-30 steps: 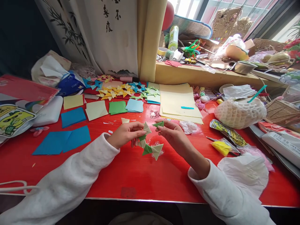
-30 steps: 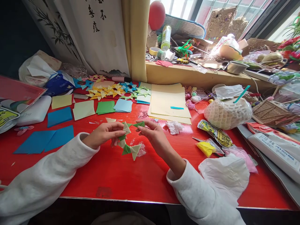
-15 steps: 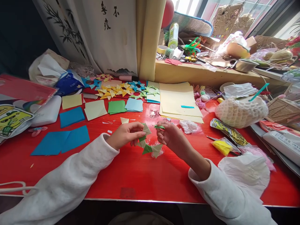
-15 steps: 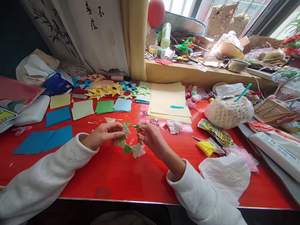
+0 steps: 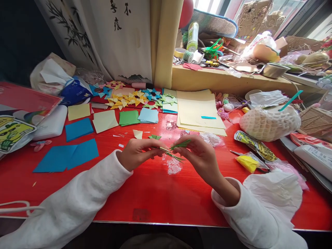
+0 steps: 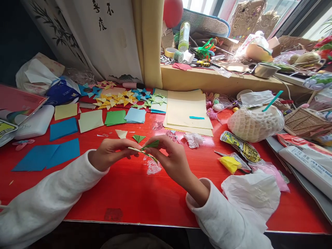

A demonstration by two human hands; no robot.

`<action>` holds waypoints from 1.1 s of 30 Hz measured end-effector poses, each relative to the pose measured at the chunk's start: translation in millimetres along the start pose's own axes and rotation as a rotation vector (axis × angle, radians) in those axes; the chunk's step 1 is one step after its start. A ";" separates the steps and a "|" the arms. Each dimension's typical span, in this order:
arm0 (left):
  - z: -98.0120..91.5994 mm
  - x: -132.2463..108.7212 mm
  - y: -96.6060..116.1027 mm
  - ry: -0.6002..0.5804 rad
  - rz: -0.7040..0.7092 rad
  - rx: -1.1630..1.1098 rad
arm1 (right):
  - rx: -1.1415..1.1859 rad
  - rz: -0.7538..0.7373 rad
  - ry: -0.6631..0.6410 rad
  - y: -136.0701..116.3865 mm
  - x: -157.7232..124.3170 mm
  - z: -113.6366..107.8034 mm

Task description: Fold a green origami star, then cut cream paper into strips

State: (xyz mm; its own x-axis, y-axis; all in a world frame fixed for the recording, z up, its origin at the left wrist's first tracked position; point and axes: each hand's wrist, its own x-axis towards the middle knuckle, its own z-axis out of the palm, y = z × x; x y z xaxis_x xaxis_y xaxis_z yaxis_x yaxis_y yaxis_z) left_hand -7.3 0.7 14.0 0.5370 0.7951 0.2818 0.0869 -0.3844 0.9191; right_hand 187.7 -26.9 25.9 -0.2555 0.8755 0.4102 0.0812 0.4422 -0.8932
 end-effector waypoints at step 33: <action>-0.2 -2.4 2.0 0.098 0.164 0.136 | -0.406 -0.485 -0.003 -1.7 -7.8 -0.2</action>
State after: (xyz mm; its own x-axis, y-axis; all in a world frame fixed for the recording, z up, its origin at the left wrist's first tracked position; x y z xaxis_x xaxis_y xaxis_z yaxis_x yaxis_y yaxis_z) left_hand -8.6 -1.9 15.1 0.4699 0.7559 0.4560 0.1205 -0.5666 0.8151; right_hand 189.7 -34.5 24.2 -0.3577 0.5566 0.7498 0.3142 0.8279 -0.4647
